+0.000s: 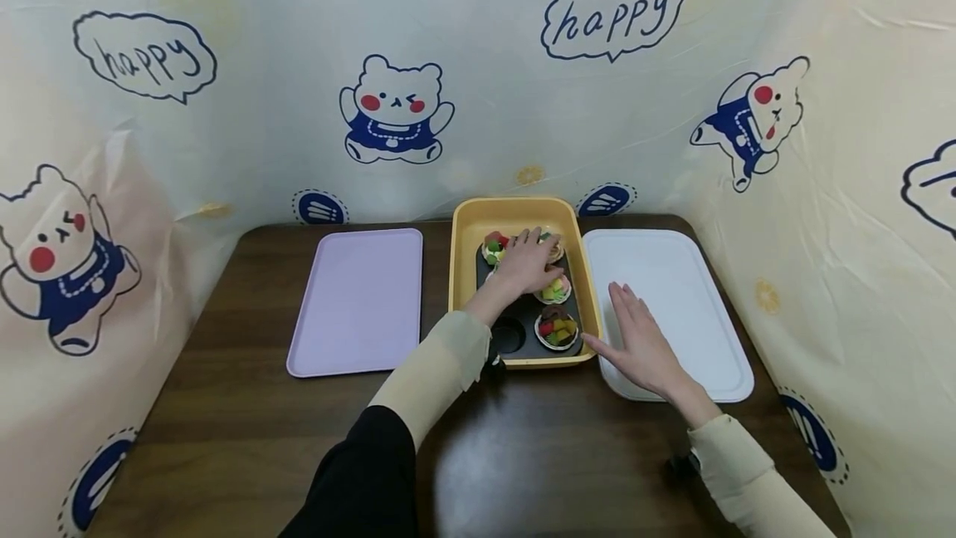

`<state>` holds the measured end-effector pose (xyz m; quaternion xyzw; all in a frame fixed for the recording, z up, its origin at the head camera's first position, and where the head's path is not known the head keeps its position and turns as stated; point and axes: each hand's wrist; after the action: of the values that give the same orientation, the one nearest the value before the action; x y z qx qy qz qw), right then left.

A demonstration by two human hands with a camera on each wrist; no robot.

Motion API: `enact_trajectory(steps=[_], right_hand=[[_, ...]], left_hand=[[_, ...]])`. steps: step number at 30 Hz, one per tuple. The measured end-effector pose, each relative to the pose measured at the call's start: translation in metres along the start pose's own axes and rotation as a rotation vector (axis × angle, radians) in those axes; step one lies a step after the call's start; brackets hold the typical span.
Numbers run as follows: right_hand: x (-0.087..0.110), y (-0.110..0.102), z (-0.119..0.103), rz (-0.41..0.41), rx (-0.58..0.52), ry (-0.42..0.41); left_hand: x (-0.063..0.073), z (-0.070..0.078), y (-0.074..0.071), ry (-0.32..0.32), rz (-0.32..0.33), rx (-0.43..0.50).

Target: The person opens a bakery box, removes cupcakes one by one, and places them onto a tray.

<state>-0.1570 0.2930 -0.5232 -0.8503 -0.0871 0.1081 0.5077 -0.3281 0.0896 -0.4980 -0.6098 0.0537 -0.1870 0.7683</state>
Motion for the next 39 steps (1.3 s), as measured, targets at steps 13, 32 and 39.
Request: enact_trajectory(steps=[13, 32, 39], right_hand=[[-0.005, 0.015, -0.006, -0.026, 0.032, -0.058], [-0.011, 0.026, -0.014, -0.026, -0.052, -0.045], [-0.012, 0.029, -0.017, -0.017, -0.076, -0.049]], left_hand=[[-0.014, 0.003, -0.004, -0.044, -0.039, 0.109], [-0.033, 0.022, -0.007, -0.253, -0.058, 0.138], [-0.037, 0.024, -0.003, -0.32, -0.046, 0.091]])
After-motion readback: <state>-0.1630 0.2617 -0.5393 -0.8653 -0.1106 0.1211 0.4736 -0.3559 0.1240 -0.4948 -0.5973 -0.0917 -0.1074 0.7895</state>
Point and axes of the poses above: each hand's wrist, its own x-axis away from the middle knuckle, its own y-axis out of the palm, z = x × y, and after that the axes turned 12 degrees about -y, right-handed
